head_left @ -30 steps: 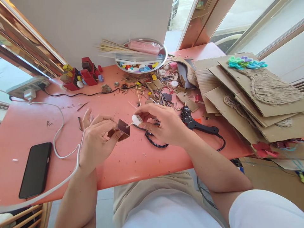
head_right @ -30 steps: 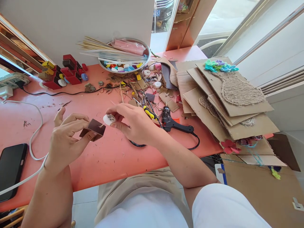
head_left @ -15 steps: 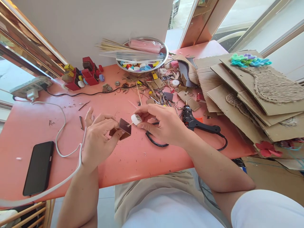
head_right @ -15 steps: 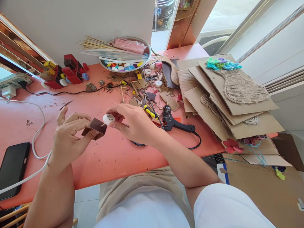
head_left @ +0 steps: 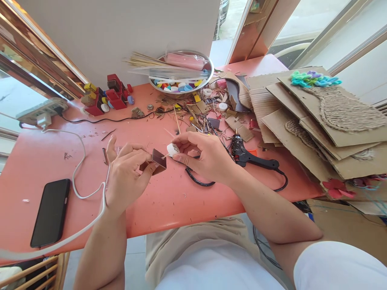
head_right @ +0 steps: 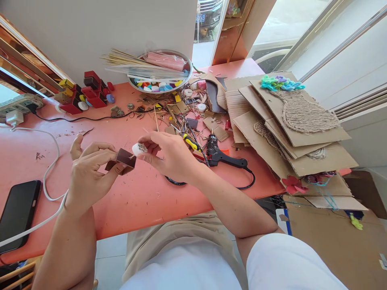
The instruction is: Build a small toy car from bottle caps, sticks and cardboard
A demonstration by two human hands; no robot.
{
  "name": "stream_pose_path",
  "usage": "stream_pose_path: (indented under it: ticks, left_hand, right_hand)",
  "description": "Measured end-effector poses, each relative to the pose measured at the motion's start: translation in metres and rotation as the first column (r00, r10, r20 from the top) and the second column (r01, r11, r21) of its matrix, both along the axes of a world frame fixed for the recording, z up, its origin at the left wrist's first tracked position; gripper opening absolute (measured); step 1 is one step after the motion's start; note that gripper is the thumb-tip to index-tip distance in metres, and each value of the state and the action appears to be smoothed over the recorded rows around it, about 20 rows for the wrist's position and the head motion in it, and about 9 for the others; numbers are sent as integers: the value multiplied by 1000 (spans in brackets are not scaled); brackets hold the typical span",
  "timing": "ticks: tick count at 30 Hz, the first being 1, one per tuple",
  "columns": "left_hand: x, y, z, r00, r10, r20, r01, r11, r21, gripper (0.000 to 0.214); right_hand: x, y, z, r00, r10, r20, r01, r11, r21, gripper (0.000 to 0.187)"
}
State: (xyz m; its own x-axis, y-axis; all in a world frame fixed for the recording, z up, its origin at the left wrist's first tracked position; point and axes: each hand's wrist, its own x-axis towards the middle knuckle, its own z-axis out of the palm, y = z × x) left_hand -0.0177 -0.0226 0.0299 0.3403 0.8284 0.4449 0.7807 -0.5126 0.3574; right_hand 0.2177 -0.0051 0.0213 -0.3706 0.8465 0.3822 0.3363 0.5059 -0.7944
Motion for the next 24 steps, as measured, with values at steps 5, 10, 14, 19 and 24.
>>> stream_pose_path:
  ticks: [5,10,14,19,24]
  left_hand:
    - [1,0,-2,1000,-9,2,9,1000,29,25]
    - [1,3,-8,998,41,40,-45,995,90,25]
    - [-3,8,-13,992,59,114,-71,992,105,24]
    - [-7,11,-11,985,82,154,-99,990,105,23]
    - [-5,10,-3,987,77,140,-88,994,70,24]
  right_hand:
    - [-1,0,-3,1000,-3,10,3,1000,-14,23]
    - [8,3,3,992,-60,107,56,998,41,39]
    - [41,-9,9,903,-355,241,325,933,155,28]
    - [99,-46,-17,557,-655,510,544,752,372,18]
    - [117,-66,-49,434,-589,682,427,801,420,36]
